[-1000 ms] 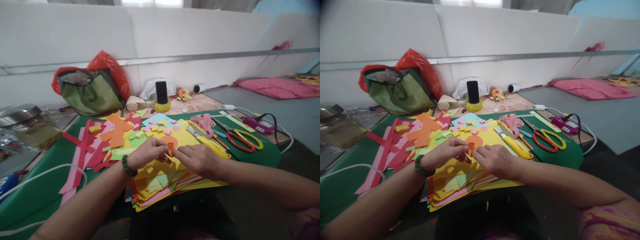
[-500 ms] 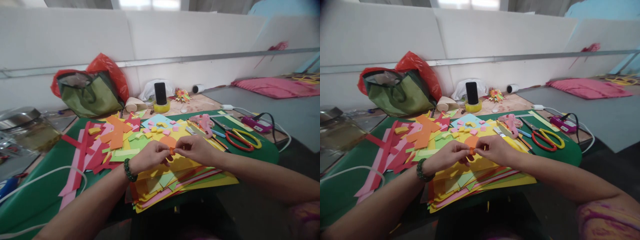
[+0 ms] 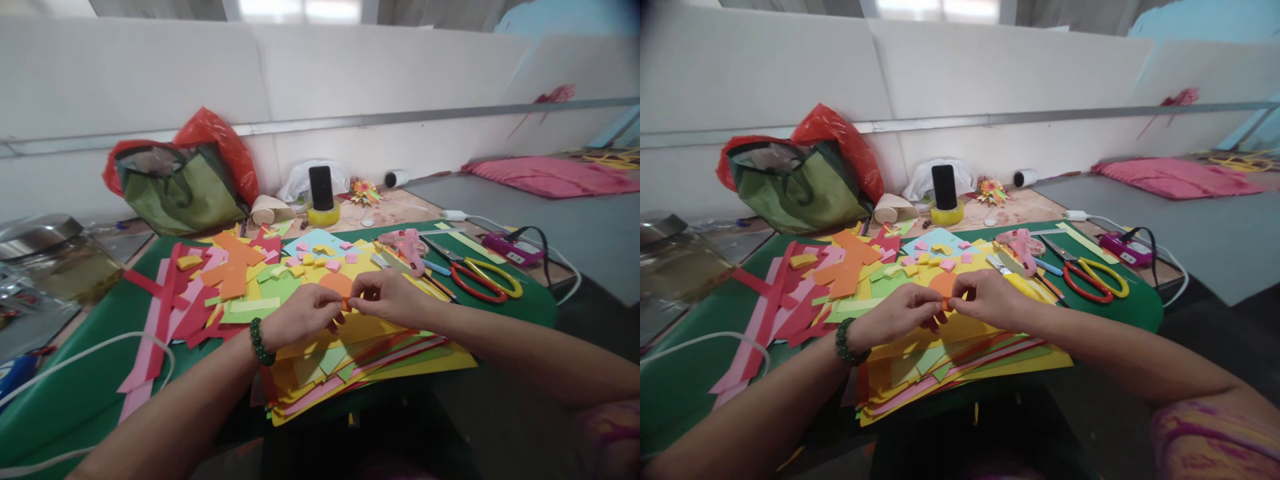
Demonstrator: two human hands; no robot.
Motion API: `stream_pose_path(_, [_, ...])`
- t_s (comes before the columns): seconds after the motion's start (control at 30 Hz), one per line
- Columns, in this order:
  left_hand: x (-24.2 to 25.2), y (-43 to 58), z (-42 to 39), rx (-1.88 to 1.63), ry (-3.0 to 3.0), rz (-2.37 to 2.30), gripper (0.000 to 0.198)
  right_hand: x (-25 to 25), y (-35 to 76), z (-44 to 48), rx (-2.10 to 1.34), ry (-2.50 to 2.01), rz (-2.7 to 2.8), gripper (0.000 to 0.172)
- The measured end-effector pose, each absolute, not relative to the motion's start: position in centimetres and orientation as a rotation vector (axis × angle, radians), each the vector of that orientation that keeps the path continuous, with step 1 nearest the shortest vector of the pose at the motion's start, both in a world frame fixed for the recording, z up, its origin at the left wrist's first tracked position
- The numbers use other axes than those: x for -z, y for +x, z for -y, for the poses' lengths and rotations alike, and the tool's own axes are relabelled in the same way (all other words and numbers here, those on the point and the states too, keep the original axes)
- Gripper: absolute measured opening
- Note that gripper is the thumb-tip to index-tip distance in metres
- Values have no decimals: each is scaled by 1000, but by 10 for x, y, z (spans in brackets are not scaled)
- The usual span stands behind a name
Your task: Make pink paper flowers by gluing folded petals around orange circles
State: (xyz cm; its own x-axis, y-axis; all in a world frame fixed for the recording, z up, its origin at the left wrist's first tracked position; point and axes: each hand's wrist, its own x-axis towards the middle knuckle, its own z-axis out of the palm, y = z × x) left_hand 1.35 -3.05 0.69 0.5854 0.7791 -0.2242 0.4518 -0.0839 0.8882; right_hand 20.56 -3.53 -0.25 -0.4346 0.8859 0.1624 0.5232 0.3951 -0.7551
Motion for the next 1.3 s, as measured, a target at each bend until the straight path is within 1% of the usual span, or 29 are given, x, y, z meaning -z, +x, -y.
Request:
stream_pose_path(0.2, [-6, 13, 31, -371, 1709, -1020, 20, 3, 206, 34, -868, -1222, 2104, 11])
stream_pose_path(0.3, [-5, 13, 30, -359, 1718, -1008, 20, 3, 206, 34, -871, -1185, 2086, 6])
stream_pose_path(0.47, [-3, 13, 30, -337, 1721, -989, 19, 1, 204, 35, -956, -1096, 2031, 16])
stream_pose_path(0.73, [-7, 12, 27, -399, 1686, -1014, 14, -4, 204, 35, -991, -1101, 2030, 18])
stream_pose_path(0.8, [-13, 8, 21, -568, 1631, -1072, 17, -7, 206, 35, -1008, -1100, 2020, 20])
stream_pose_path(0.83, [-17, 4, 17, -719, 1592, -1102, 19, -9, 207, 34, -1017, -1104, 2005, 20])
stream_pose_path(0.97, [-34, -24, -9, -1564, 1274, -1165, 19, -24, 212, 28, -1029, -1118, 1912, 26])
stream_pose_path(1.03, [-40, -42, -23, -1830, 1094, -1164, 19, -33, 209, 20, -1006, -1126, 1897, 29])
stream_pose_path(1.1, [-42, -57, -34, -1923, 960, -1182, 20, -38, 200, 11, -1002, -1123, 1923, 28])
stream_pose_path(1.17, [-40, -65, -41, -1936, 902, -1199, 20, -40, 186, 0, -1042, -1097, 1974, 26])
stream_pose_path(1.3, [-31, -66, -45, -1855, 955, -1251, 19, -36, 153, -23, -1035, -1105, 2084, 26])
